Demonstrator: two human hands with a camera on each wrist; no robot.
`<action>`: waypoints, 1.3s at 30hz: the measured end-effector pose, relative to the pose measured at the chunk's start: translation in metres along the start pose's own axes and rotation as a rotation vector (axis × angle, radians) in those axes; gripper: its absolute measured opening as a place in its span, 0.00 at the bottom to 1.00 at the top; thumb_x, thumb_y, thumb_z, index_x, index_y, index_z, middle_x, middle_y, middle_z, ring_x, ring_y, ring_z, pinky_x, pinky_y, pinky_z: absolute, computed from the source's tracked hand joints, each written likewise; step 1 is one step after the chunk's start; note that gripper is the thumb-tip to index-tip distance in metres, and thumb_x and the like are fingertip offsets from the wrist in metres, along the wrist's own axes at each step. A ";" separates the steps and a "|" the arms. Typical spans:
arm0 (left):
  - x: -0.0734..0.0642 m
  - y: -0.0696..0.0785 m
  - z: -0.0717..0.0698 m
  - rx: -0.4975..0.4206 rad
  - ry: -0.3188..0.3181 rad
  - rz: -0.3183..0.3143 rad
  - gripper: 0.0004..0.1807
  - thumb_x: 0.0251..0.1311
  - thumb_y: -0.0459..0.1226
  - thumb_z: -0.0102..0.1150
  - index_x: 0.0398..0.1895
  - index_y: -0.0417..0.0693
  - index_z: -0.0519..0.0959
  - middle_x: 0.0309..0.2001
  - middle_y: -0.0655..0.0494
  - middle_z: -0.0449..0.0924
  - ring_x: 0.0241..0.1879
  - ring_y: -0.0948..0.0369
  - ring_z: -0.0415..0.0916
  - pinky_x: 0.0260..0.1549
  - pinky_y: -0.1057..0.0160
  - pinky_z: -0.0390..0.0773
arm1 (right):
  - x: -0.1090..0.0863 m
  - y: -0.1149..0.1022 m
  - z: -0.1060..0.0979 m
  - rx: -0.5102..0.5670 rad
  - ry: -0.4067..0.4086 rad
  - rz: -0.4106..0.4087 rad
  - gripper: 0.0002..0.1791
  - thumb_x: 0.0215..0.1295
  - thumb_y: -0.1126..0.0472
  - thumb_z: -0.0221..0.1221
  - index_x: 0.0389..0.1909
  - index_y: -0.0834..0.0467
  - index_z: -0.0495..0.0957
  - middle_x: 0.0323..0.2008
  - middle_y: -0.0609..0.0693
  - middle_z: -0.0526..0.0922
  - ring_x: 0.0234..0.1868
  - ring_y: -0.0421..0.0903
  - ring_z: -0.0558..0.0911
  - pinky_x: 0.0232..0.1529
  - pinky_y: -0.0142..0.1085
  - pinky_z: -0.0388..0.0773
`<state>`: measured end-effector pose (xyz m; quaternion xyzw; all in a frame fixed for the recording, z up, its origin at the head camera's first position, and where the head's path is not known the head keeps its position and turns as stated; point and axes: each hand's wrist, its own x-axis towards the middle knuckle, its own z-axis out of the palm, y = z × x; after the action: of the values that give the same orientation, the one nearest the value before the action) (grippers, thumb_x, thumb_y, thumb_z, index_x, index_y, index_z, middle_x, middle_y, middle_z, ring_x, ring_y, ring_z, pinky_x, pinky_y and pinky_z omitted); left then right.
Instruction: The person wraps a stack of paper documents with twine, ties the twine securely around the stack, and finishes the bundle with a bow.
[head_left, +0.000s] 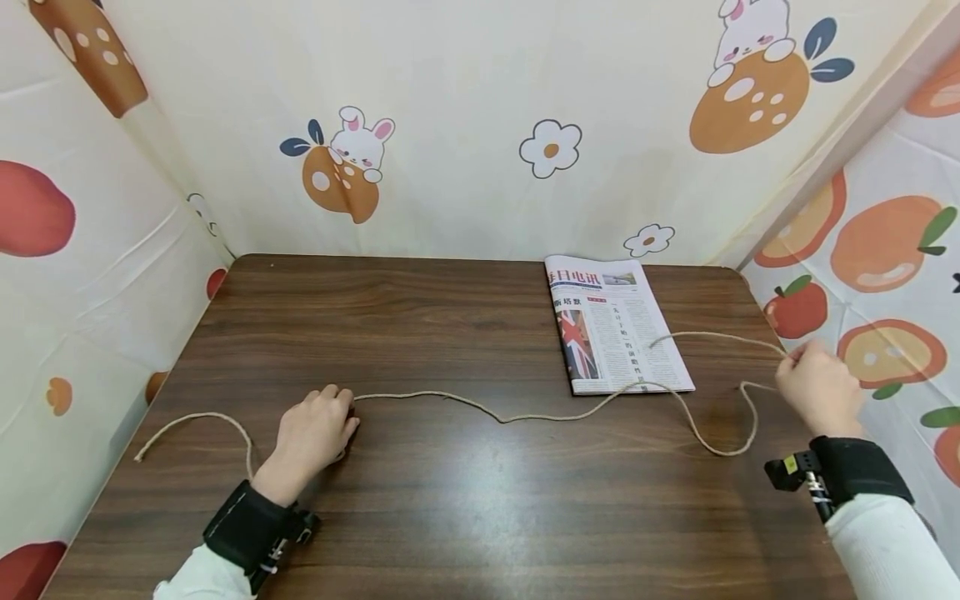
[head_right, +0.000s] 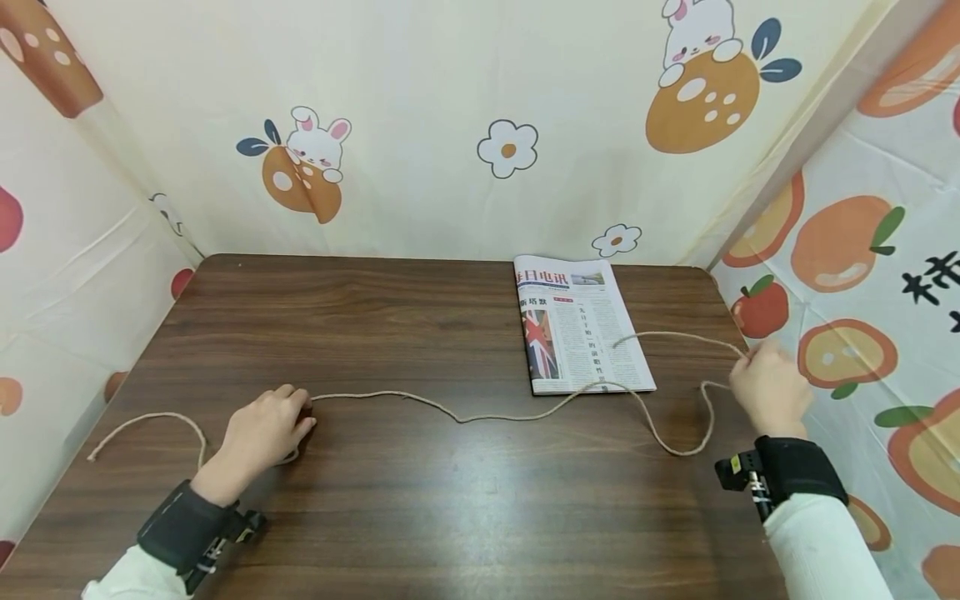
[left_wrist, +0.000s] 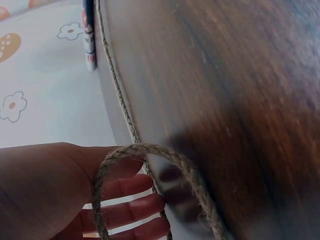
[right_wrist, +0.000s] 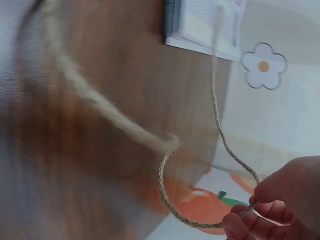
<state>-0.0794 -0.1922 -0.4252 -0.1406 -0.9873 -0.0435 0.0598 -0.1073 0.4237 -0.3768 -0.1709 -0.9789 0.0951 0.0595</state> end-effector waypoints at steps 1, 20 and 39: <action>0.000 0.001 0.000 0.001 0.001 0.003 0.11 0.48 0.38 0.67 0.26 0.42 0.75 0.25 0.49 0.72 0.21 0.53 0.69 0.15 0.58 0.70 | -0.001 0.000 0.002 -0.003 -0.019 -0.001 0.12 0.59 0.63 0.46 0.27 0.70 0.67 0.18 0.64 0.72 0.18 0.60 0.72 0.14 0.47 0.63; -0.003 0.037 -0.013 0.031 0.091 0.115 0.16 0.44 0.39 0.70 0.33 0.39 0.78 0.29 0.48 0.73 0.24 0.54 0.71 0.16 0.63 0.70 | -0.054 -0.058 0.045 0.104 0.136 -0.363 0.07 0.56 0.65 0.57 0.32 0.66 0.74 0.28 0.62 0.76 0.19 0.53 0.75 0.14 0.44 0.66; 0.004 0.009 0.013 0.056 0.165 0.009 0.18 0.39 0.34 0.73 0.31 0.33 0.76 0.27 0.42 0.73 0.23 0.48 0.72 0.15 0.56 0.74 | -0.066 -0.075 0.077 0.137 0.241 -0.521 0.08 0.48 0.68 0.63 0.27 0.62 0.73 0.23 0.56 0.73 0.14 0.54 0.72 0.12 0.46 0.63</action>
<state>-0.0817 -0.1812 -0.4374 -0.1394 -0.9792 -0.0271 0.1449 -0.0816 0.3191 -0.4415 0.0805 -0.9669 0.1217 0.2093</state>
